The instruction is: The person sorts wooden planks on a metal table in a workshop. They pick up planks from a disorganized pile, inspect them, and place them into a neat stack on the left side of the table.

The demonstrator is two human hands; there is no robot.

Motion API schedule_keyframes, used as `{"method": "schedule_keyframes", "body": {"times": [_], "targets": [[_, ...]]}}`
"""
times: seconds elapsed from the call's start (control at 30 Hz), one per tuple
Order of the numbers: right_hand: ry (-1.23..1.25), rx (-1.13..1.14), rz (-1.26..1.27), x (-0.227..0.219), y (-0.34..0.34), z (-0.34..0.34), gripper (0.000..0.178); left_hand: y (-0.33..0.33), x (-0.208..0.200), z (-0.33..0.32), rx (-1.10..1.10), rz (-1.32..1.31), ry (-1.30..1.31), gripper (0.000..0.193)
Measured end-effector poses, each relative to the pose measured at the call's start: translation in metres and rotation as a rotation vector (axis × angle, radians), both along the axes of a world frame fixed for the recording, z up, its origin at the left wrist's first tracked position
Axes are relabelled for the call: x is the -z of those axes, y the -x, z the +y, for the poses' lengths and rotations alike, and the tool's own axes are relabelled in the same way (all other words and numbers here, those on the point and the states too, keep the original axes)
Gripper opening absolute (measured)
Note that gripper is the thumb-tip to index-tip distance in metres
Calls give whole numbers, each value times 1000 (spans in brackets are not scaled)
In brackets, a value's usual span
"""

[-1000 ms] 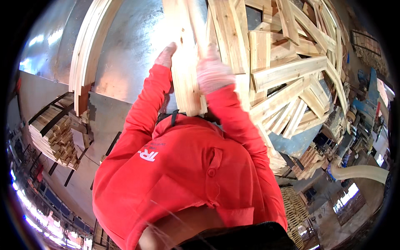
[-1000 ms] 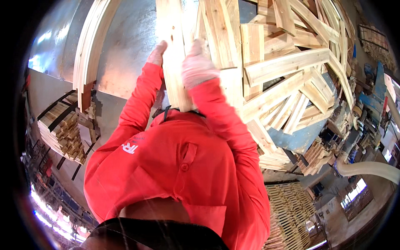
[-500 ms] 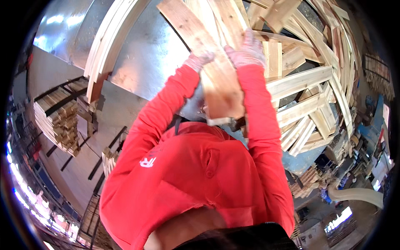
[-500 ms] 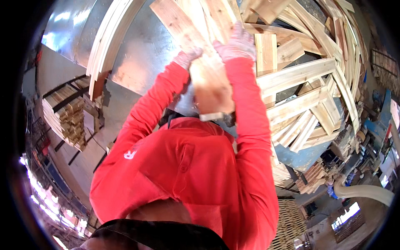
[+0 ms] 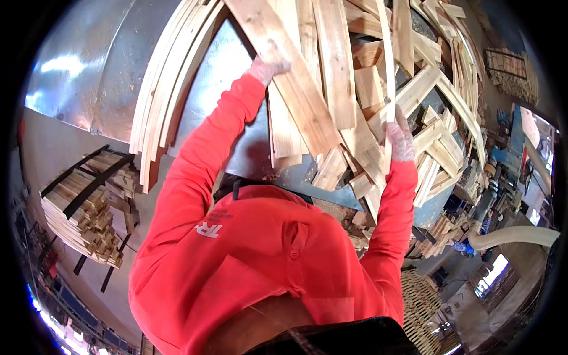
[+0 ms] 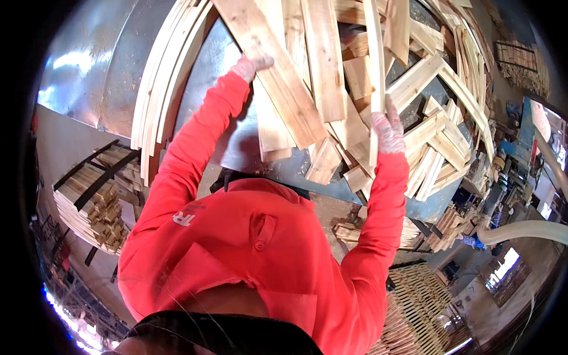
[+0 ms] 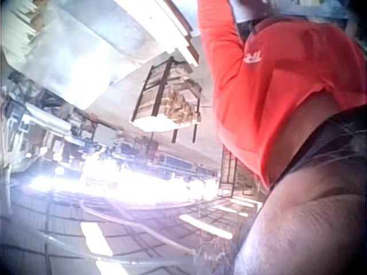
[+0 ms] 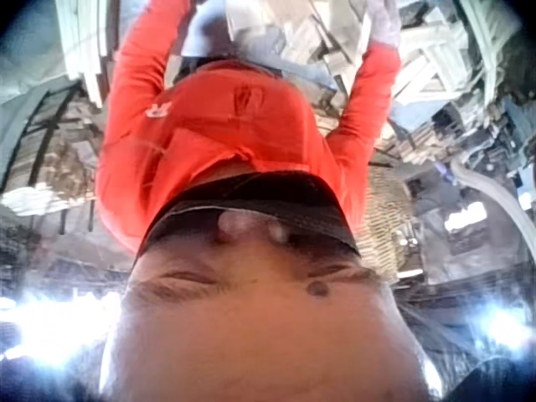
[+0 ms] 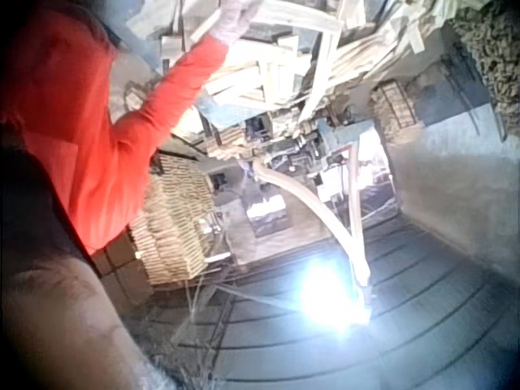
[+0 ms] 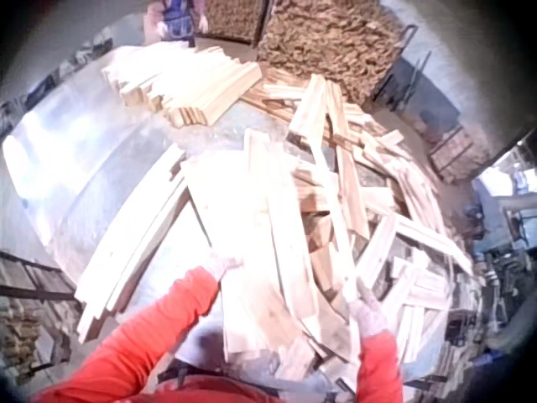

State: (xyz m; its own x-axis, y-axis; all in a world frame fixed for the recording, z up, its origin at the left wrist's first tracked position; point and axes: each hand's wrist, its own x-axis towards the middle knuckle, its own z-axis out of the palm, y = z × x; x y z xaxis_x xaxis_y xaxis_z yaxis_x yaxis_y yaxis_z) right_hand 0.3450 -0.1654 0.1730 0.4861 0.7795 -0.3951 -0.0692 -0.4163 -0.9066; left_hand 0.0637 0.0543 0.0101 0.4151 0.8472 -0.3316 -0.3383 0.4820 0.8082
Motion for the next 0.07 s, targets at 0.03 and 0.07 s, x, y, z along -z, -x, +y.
{"method": "schedule_keyframes", "body": {"times": [0.03,0.07], "targets": [[-42,-5,-76,-9,28,7,87,-4,-2,-6,-8,40,-26,95],[-82,-6,-155,-18,56,15,88,-2,-3,-1,7,43,-30,95]]}}
